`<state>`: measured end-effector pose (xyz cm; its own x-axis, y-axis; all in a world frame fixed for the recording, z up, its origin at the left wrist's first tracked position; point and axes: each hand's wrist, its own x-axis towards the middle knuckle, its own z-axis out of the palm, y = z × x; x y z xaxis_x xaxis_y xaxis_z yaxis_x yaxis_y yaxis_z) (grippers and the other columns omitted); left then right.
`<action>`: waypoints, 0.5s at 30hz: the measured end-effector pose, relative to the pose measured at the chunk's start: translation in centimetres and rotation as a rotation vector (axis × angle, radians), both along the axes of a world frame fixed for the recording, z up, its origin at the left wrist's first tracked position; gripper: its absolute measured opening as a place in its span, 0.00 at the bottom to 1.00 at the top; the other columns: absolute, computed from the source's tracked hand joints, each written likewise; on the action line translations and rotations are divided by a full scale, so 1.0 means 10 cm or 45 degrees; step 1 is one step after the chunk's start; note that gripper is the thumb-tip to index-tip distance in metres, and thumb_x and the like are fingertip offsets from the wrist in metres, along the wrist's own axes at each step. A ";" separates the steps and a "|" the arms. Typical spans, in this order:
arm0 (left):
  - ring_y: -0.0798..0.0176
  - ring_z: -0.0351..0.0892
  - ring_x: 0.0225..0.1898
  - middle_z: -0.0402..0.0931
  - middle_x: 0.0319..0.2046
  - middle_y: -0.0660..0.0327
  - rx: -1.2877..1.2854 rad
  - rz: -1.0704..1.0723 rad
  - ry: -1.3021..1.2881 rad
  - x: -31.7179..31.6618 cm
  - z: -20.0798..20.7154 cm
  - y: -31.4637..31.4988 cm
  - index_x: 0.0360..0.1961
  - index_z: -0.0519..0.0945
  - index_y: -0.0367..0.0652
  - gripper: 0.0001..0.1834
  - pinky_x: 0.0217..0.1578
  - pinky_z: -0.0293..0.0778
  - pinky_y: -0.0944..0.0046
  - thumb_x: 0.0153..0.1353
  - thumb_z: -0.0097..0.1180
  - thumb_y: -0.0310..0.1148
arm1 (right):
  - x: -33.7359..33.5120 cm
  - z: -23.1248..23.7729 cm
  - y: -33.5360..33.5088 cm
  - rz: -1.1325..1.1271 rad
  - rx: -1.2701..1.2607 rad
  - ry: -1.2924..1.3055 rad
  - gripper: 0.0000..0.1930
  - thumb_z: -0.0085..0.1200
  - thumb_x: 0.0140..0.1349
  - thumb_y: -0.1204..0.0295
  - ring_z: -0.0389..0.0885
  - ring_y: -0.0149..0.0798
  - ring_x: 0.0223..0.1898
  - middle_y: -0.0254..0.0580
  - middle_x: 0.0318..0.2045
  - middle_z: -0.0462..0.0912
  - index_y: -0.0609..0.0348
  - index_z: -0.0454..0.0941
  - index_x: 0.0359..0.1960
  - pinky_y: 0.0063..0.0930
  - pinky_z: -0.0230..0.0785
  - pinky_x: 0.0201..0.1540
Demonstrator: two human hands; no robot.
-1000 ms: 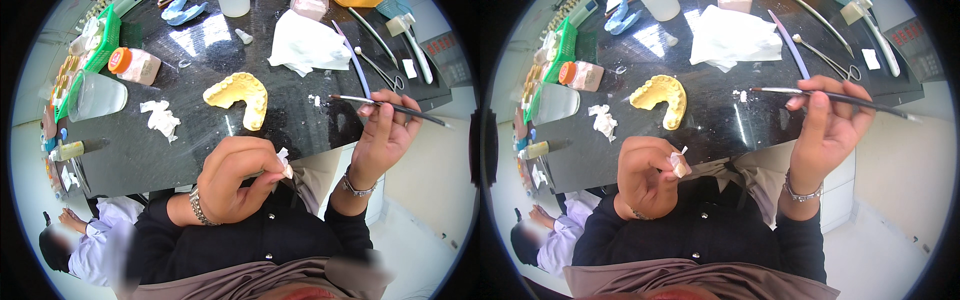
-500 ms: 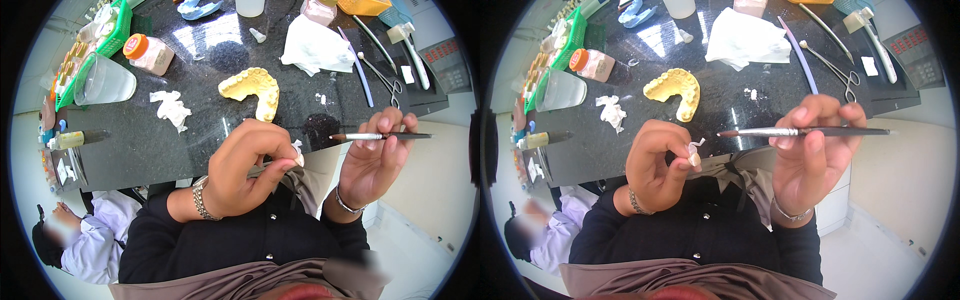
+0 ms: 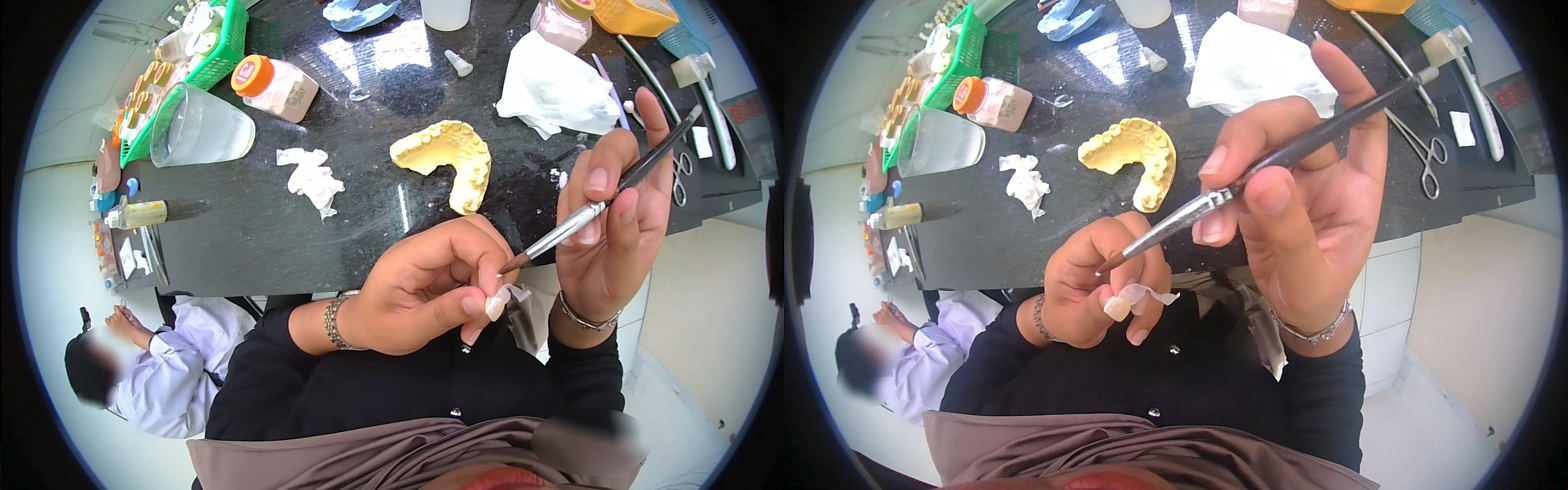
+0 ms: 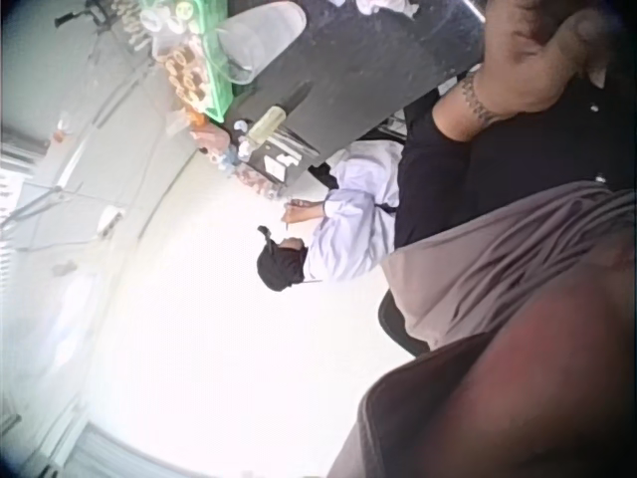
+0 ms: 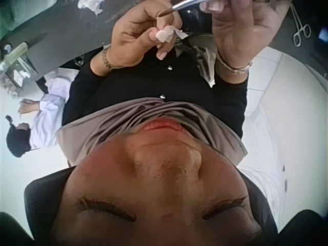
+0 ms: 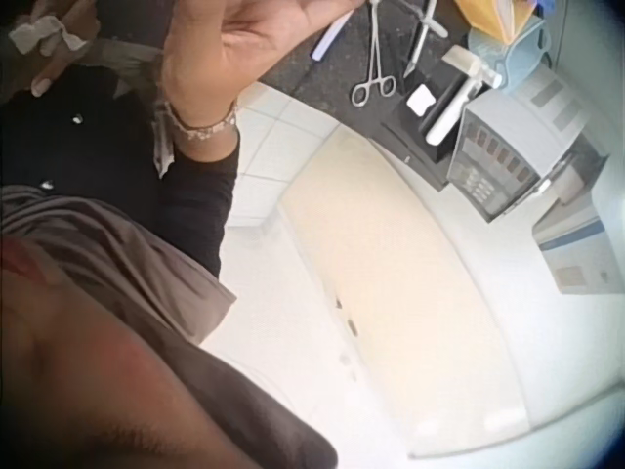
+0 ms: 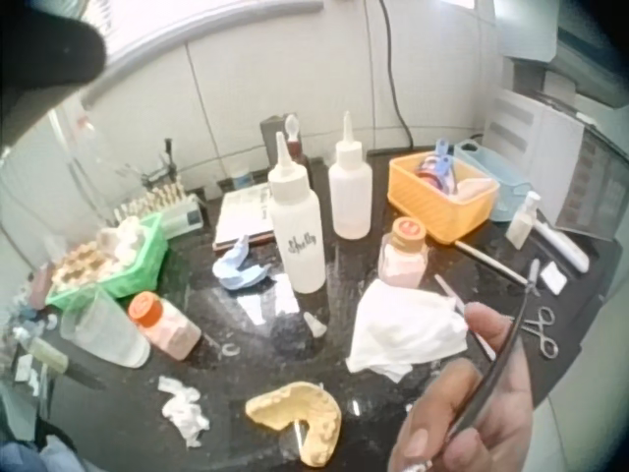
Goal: The person uses a metal tool to scrape and shape a yellow dental cast held in their left hand. They then switch to a small brush to apply a white substance to a small, separate white object, repeatedly dipping the brush into a container on the table. The person works at a cluttered workbench with various dental tools and materials visible.
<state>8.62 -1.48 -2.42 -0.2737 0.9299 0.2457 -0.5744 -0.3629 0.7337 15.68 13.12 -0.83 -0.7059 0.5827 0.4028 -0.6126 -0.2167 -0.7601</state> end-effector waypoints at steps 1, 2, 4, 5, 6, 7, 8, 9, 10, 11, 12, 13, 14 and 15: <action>0.75 0.66 0.22 0.62 0.34 0.56 0.015 -0.001 -0.041 0.01 -0.01 0.00 0.36 0.64 0.36 0.07 0.23 0.66 0.78 0.60 0.43 0.29 | -0.01 0.00 0.00 0.014 0.000 -0.004 0.32 0.48 0.57 0.72 0.63 0.21 0.18 0.37 0.28 0.66 0.68 0.43 0.57 0.08 0.59 0.17; 0.75 0.66 0.22 0.62 0.34 0.56 0.021 -0.008 -0.065 0.02 -0.02 0.00 0.36 0.64 0.35 0.07 0.23 0.66 0.78 0.60 0.43 0.29 | -0.03 -0.01 -0.01 0.028 -0.002 -0.007 0.32 0.48 0.57 0.72 0.63 0.20 0.18 0.37 0.27 0.66 0.69 0.43 0.57 0.08 0.59 0.16; 0.76 0.66 0.22 0.61 0.34 0.56 0.045 -0.036 -0.123 0.01 -0.03 0.02 0.36 0.64 0.35 0.07 0.22 0.66 0.78 0.60 0.43 0.29 | -0.03 -0.02 0.01 0.029 0.002 -0.014 0.31 0.48 0.57 0.71 0.63 0.20 0.18 0.37 0.27 0.67 0.69 0.43 0.57 0.08 0.59 0.16; 0.76 0.65 0.22 0.61 0.34 0.56 0.051 -0.040 -0.128 0.00 -0.04 0.03 0.35 0.64 0.35 0.08 0.22 0.66 0.79 0.60 0.43 0.29 | -0.04 -0.03 0.01 0.027 0.002 -0.016 0.31 0.48 0.58 0.71 0.63 0.20 0.17 0.38 0.27 0.67 0.69 0.43 0.57 0.08 0.59 0.16; 0.76 0.65 0.22 0.61 0.33 0.56 0.057 -0.035 -0.130 0.01 -0.04 0.04 0.35 0.64 0.35 0.08 0.22 0.66 0.79 0.60 0.43 0.29 | -0.03 -0.04 0.00 0.031 -0.004 -0.014 0.31 0.47 0.58 0.71 0.63 0.20 0.17 0.38 0.27 0.67 0.69 0.43 0.57 0.08 0.59 0.15; 0.76 0.65 0.21 0.61 0.33 0.56 0.063 -0.031 -0.132 0.02 -0.04 0.03 0.35 0.64 0.35 0.08 0.21 0.66 0.79 0.60 0.43 0.29 | -0.03 -0.05 0.00 0.038 -0.009 -0.008 0.31 0.47 0.58 0.71 0.63 0.20 0.17 0.38 0.27 0.67 0.69 0.43 0.57 0.08 0.59 0.15; 0.76 0.65 0.21 0.61 0.33 0.56 0.059 -0.022 -0.131 0.02 -0.04 0.03 0.35 0.64 0.35 0.08 0.21 0.66 0.79 0.60 0.43 0.29 | -0.03 -0.06 0.00 0.044 -0.015 -0.001 0.31 0.47 0.58 0.71 0.63 0.20 0.17 0.38 0.27 0.67 0.69 0.44 0.57 0.08 0.59 0.15; 0.76 0.64 0.21 0.61 0.33 0.56 0.059 -0.017 -0.133 0.03 -0.04 0.04 0.35 0.64 0.34 0.08 0.21 0.66 0.79 0.60 0.43 0.29 | -0.03 -0.07 0.00 0.049 -0.017 0.008 0.31 0.47 0.58 0.71 0.63 0.20 0.17 0.38 0.27 0.67 0.69 0.44 0.57 0.08 0.59 0.15; 0.76 0.64 0.21 0.61 0.33 0.56 0.058 -0.012 -0.134 0.03 -0.04 0.04 0.35 0.64 0.34 0.08 0.21 0.66 0.79 0.60 0.43 0.29 | -0.03 -0.08 0.00 0.053 -0.023 0.014 0.31 0.48 0.58 0.70 0.63 0.20 0.17 0.38 0.27 0.67 0.69 0.44 0.57 0.08 0.59 0.15; 0.76 0.64 0.21 0.61 0.33 0.56 0.049 -0.011 -0.133 0.03 -0.04 0.03 0.35 0.64 0.34 0.08 0.21 0.66 0.79 0.60 0.43 0.29 | -0.03 -0.09 -0.01 0.057 -0.030 0.020 0.31 0.48 0.58 0.70 0.63 0.20 0.17 0.38 0.27 0.67 0.69 0.44 0.57 0.07 0.59 0.15; 0.76 0.64 0.21 0.61 0.33 0.56 0.040 -0.012 -0.132 0.03 -0.04 0.03 0.35 0.64 0.34 0.08 0.21 0.66 0.79 0.60 0.43 0.29 | -0.03 -0.09 -0.01 0.060 -0.040 0.021 0.31 0.48 0.57 0.70 0.63 0.20 0.17 0.38 0.27 0.66 0.69 0.44 0.57 0.07 0.58 0.15; 0.76 0.64 0.21 0.61 0.33 0.56 0.031 -0.012 -0.131 0.03 -0.04 0.02 0.35 0.64 0.34 0.08 0.21 0.66 0.78 0.60 0.43 0.29 | -0.04 -0.09 -0.01 0.065 -0.052 0.023 0.32 0.48 0.57 0.70 0.63 0.20 0.17 0.37 0.27 0.67 0.69 0.44 0.57 0.07 0.58 0.15; 0.76 0.64 0.21 0.61 0.33 0.56 0.036 -0.013 -0.125 0.03 -0.04 0.02 0.35 0.64 0.34 0.08 0.21 0.66 0.78 0.60 0.43 0.29 | -0.04 -0.09 -0.01 0.069 -0.065 0.026 0.32 0.49 0.57 0.70 0.62 0.20 0.17 0.37 0.27 0.67 0.69 0.44 0.57 0.07 0.58 0.14; 0.76 0.64 0.21 0.61 0.33 0.56 0.041 -0.012 -0.120 0.03 -0.04 0.02 0.35 0.64 0.34 0.08 0.21 0.66 0.78 0.60 0.42 0.29 | -0.04 -0.10 -0.02 0.077 -0.081 0.028 0.32 0.49 0.57 0.70 0.62 0.20 0.17 0.37 0.27 0.67 0.69 0.44 0.56 0.07 0.58 0.14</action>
